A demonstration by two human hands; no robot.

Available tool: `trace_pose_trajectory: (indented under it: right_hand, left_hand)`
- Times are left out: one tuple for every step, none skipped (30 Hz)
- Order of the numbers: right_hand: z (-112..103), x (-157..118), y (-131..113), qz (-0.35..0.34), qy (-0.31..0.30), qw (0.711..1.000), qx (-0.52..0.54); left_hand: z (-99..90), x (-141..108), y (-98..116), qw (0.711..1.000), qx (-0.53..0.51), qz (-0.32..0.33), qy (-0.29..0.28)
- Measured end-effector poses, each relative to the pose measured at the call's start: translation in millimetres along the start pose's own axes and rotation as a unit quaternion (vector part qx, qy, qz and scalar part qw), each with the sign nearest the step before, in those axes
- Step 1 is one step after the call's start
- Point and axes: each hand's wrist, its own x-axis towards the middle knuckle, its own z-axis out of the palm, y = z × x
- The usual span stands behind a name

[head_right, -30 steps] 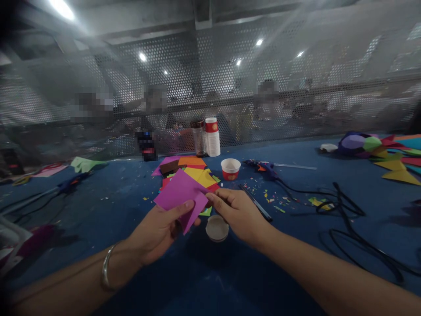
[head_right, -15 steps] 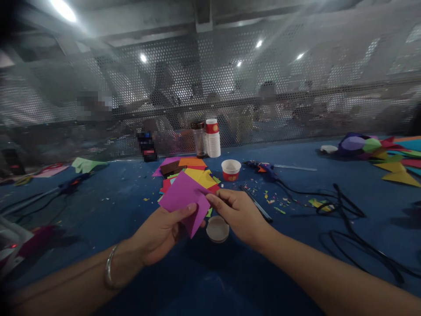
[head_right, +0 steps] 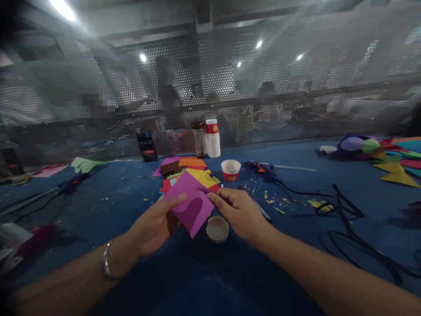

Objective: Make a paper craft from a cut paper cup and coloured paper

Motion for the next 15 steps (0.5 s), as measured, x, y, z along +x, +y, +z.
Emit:
trace_pose_trajectory:
  right_hand:
    - [-0.6,0.1,0.0,-0.001,0.002,1.000,-0.006]
    - [-1.1,0.2,-0.2,-0.003,0.003,1.000,-0.013]
    - [-1.5,0.4,-0.5,-0.007,0.003,1.000,-0.020]
    - [-1.9,0.6,-0.9,-0.012,0.000,1.000,-0.026]
    - [-2.0,0.8,-1.4,-0.016,-0.003,0.999,-0.031]
    - [-2.0,1.1,-1.9,-0.017,-0.006,0.999,-0.033]
    - [-1.9,1.4,-2.2,-0.018,-0.009,0.999,-0.031]
    - [-1.6,1.6,-2.5,-0.018,-0.011,0.999,-0.029]
    - [-1.3,1.8,-2.6,-0.017,-0.012,0.999,-0.025]
    - [-1.0,1.8,-2.6,-0.015,-0.014,1.000,-0.022]
    - [-0.7,1.7,-2.5,-0.013,-0.015,1.000,-0.018]
    - [-0.4,1.4,-2.4,-0.009,-0.017,1.000,-0.014]
    - [-0.2,1.0,-2.3,-0.004,-0.019,1.000,-0.010]
    - [-0.1,0.6,-2.3,0.003,-0.021,1.000,-0.007]
    - [0.0,0.2,-2.3,0.010,-0.022,1.000,-0.004]
  left_hand:
    - [-3.4,2.8,4.5,1.000,0.003,0.009,0.009]
    - [-6.8,5.5,9.1,0.999,0.009,0.031,0.021]
    - [-9.8,8.1,13.2,0.998,0.031,0.045,0.015]
    - [-12.4,10.1,16.5,0.996,0.062,0.058,0.005]
    - [-14.4,11.6,18.8,0.993,0.093,0.068,0.000]
    - [-15.8,12.5,19.8,0.990,0.123,0.075,-0.002]
    - [-16.6,12.8,19.6,0.985,0.150,0.079,0.000]
    - [-16.9,12.7,18.6,0.982,0.170,0.082,0.004]
    - [-16.9,12.3,16.9,0.979,0.184,0.086,0.008]
    - [-16.6,11.8,14.9,0.977,0.191,0.090,0.010]
    - [-16.1,11.2,13.1,0.977,0.192,0.093,0.011]
    - [-15.6,10.8,11.6,0.977,0.188,0.096,0.012]
    - [-15.1,10.5,10.6,0.979,0.180,0.093,0.012]
    - [-14.6,10.3,10.1,0.982,0.169,0.085,0.011]
    - [-14.2,10.3,9.9,0.985,0.157,0.071,0.010]
